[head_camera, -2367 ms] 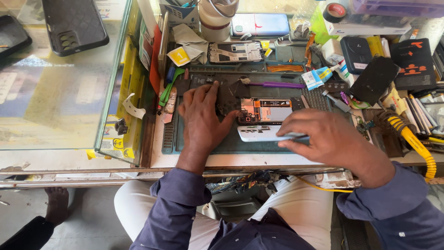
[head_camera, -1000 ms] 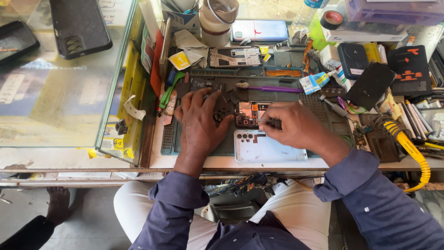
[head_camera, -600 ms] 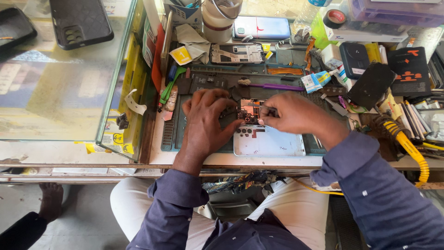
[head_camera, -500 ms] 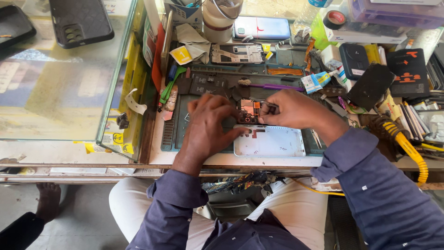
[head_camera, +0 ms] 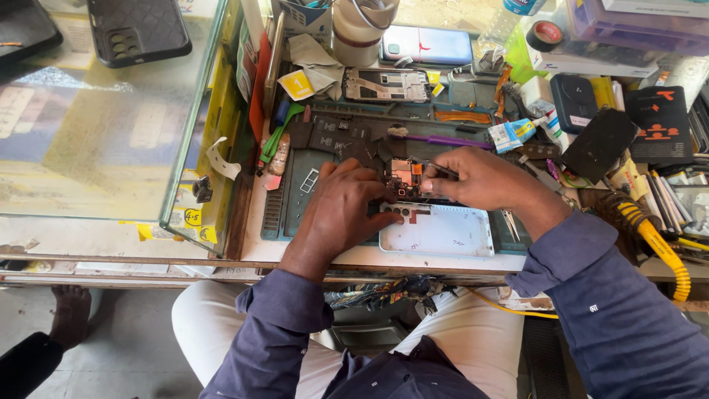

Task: The person is repairing a white smartphone on a cluttered workbench. They use a screwdriver to remove screws from the internal frame, detach a black component, and then reassemble the device by placing the component back and securing it with screws.

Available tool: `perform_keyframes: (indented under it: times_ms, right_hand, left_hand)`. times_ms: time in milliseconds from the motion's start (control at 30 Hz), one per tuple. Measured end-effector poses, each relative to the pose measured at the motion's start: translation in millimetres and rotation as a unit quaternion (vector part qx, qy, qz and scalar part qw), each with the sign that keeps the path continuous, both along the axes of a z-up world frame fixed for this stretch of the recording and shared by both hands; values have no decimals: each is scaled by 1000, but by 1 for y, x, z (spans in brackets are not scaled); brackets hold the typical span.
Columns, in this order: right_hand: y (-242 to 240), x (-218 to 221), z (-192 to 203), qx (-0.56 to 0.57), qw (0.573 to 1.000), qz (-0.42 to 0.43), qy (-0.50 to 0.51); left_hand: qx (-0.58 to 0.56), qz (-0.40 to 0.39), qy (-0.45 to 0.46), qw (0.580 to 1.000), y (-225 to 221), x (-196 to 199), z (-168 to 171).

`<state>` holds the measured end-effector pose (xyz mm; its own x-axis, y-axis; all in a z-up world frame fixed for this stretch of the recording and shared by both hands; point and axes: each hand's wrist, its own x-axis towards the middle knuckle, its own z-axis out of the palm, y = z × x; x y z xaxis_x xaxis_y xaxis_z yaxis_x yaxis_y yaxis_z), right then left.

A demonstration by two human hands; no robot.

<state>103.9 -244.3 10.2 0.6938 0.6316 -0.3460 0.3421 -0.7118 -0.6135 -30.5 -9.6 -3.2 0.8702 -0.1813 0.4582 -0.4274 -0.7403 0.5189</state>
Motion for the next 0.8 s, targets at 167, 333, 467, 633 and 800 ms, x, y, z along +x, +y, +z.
perform_keyframes:
  times_ms: [167,333,467,633,800]
  right_hand:
    - [3,7,6,-50,995,60,-61]
    - [19,21,11,-162,983,77,-36]
    - [28,27,14,-196,974,111,-31]
    - [33,31,11,-215,974,75,11]
    - [37,31,9,-239,968,75,-10]
  left_hand:
    - [-12,-1,7,1000,-1,0,1]
    - [-20,-1,11,1000,-1,-1,2]
    - [-22,-1,15,1000,-1,-2,3]
    - [-22,1,21,1000,-1,-2,3]
    - [-18,0,18,1000,0,-3,2]
